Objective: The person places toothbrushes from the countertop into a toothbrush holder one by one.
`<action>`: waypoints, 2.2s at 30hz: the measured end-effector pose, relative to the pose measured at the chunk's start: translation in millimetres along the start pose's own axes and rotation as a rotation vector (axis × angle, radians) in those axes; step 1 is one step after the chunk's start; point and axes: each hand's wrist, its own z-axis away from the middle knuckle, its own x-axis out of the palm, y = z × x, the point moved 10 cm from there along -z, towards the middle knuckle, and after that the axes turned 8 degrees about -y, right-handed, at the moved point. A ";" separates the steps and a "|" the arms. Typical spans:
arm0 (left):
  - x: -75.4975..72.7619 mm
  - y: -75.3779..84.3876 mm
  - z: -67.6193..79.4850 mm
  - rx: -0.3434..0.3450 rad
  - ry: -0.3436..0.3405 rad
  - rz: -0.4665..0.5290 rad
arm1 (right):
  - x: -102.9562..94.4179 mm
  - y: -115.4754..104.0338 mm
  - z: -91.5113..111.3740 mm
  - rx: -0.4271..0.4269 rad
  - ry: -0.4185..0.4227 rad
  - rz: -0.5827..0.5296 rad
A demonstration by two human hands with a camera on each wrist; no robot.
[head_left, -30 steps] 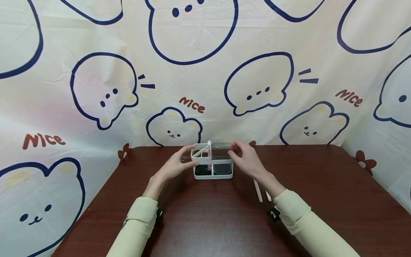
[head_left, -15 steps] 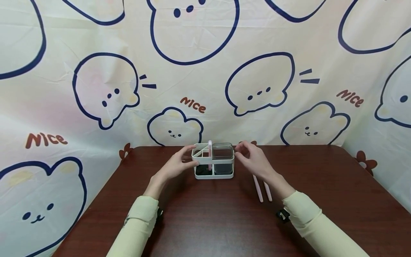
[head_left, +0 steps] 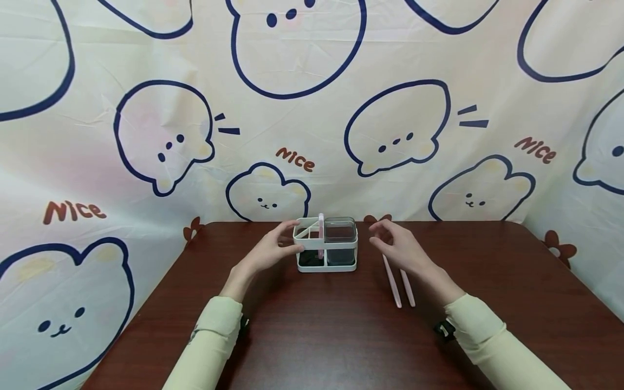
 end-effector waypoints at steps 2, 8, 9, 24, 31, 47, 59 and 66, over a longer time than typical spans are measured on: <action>0.7 0.5 -0.5 0.002 0.002 -0.003 | -0.6 6.4 2.1 0.016 -0.016 0.008; 0.4 -0.5 -0.2 -0.005 0.009 0.006 | 0.1 20.7 8.0 0.068 -0.058 0.008; 0.5 -0.3 0.0 -0.007 0.010 0.007 | 0.3 22.3 8.9 0.071 -0.064 0.004; 1.2 0.3 0.4 -0.010 0.009 0.006 | -2.1 37.4 18.5 0.075 -0.107 0.039; 1.3 0.8 -0.1 -0.009 0.010 0.008 | -4.2 44.1 23.2 0.061 -0.135 0.054; 1.8 -0.7 -0.9 -0.004 0.007 0.014 | -5.2 58.8 31.1 0.055 -0.233 0.067; 1.9 0.0 -0.2 0.002 0.006 0.020 | 3.5 73.2 34.0 0.089 -0.328 0.071; 2.1 0.4 0.6 0.000 0.005 0.019 | 7.6 75.0 33.4 0.102 -0.368 0.076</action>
